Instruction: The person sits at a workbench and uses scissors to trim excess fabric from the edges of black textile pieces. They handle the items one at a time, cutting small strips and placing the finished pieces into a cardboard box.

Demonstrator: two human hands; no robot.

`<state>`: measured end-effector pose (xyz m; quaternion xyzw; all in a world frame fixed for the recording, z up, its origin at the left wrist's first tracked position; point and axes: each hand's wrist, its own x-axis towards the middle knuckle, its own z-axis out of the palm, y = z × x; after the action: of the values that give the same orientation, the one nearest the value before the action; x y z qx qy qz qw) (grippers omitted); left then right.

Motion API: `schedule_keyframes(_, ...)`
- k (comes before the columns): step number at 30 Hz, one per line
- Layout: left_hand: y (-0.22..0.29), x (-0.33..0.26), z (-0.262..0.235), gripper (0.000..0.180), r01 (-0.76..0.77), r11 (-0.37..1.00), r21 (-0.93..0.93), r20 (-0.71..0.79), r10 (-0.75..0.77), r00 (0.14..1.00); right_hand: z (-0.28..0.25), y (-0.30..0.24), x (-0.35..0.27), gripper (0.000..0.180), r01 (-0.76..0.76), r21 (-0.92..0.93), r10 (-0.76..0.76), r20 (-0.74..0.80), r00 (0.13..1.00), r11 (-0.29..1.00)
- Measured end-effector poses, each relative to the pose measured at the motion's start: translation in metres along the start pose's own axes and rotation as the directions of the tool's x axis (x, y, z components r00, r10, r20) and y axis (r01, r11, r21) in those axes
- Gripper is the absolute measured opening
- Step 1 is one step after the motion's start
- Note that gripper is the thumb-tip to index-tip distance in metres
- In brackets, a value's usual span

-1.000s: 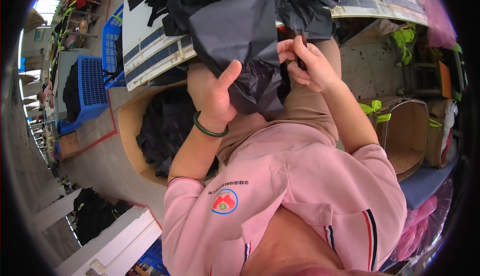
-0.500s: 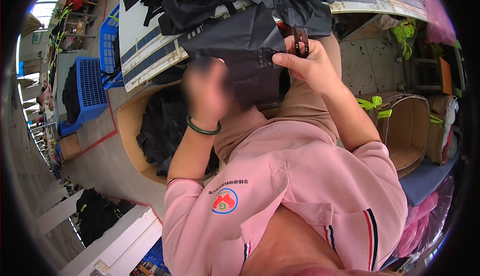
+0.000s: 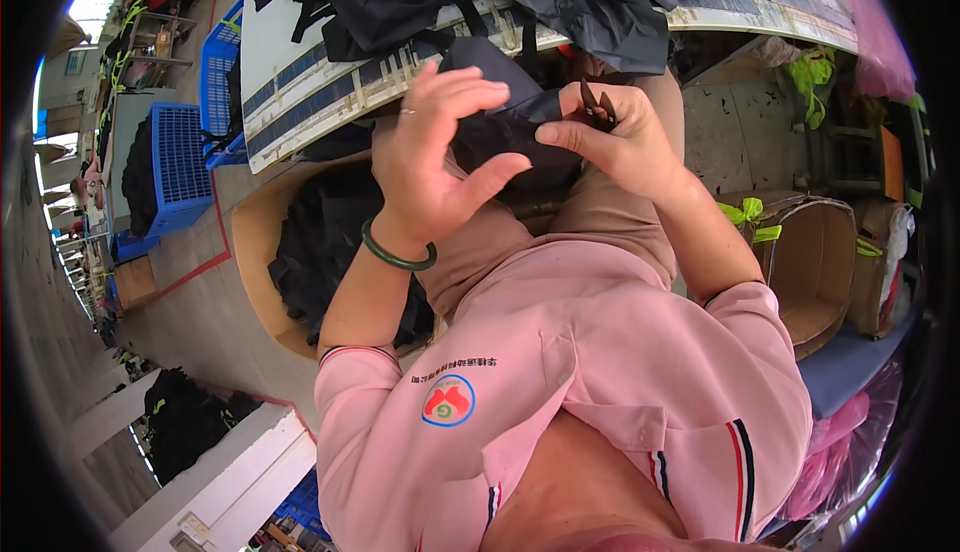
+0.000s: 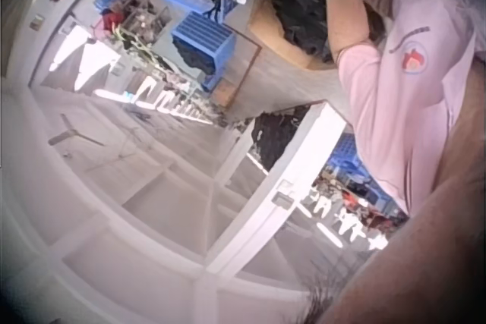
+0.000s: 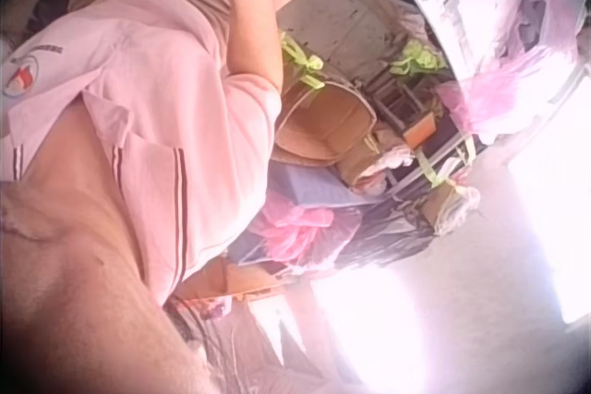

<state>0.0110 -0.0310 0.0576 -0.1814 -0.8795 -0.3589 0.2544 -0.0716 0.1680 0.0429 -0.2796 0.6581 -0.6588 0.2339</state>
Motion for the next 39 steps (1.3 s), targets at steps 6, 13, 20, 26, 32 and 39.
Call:
schedule_keyframes(6, -0.008, -0.007, 0.016, 0.026, 0.276, 0.918, -0.284, 0.186, -0.230, 0.955, 0.004, 0.013, -0.007, 0.017, 0.018, 0.063, -0.011, -0.107, 0.994, 0.998)
schedule_keyframes(13, -0.001, -0.005, 0.007, 0.019, 0.490, 0.813, -0.314, 0.266, -0.421, 0.868, -0.001, 0.009, -0.008, 0.025, 0.066, -0.157, -0.089, -0.142, 0.986, 0.985)
schedule_keyframes(20, 0.001, -0.001, 0.005, 0.019, 0.440, 0.865, -0.241, 0.283, -0.370, 0.885, 0.000, -0.004, 0.000, 0.033, 0.336, -0.401, -0.335, 0.074, 0.939, 0.852)
schedule_keyframes(26, -0.017, -0.003, -0.015, 0.016, 0.300, 0.943, -0.147, 0.316, -0.243, 0.917, -0.014, -0.002, 0.000, 0.014, 0.008, -0.083, 0.005, 0.151, 0.988, 0.996)
schedule_keyframes(32, -0.032, -0.010, 0.000, 0.014, 0.644, 0.265, -0.717, 0.560, -0.332, 0.759, 0.006, 0.003, 0.008, 0.010, 0.056, 0.468, -0.184, 0.233, 0.955, 0.882)
schedule_keyframes(39, -0.022, -0.010, 0.044, 0.028, 0.699, 0.174, -0.694, 0.631, -0.321, 0.706, 0.008, -0.004, 0.012, 0.010, 0.170, 0.350, -0.279, 0.292, 0.915, 0.921)
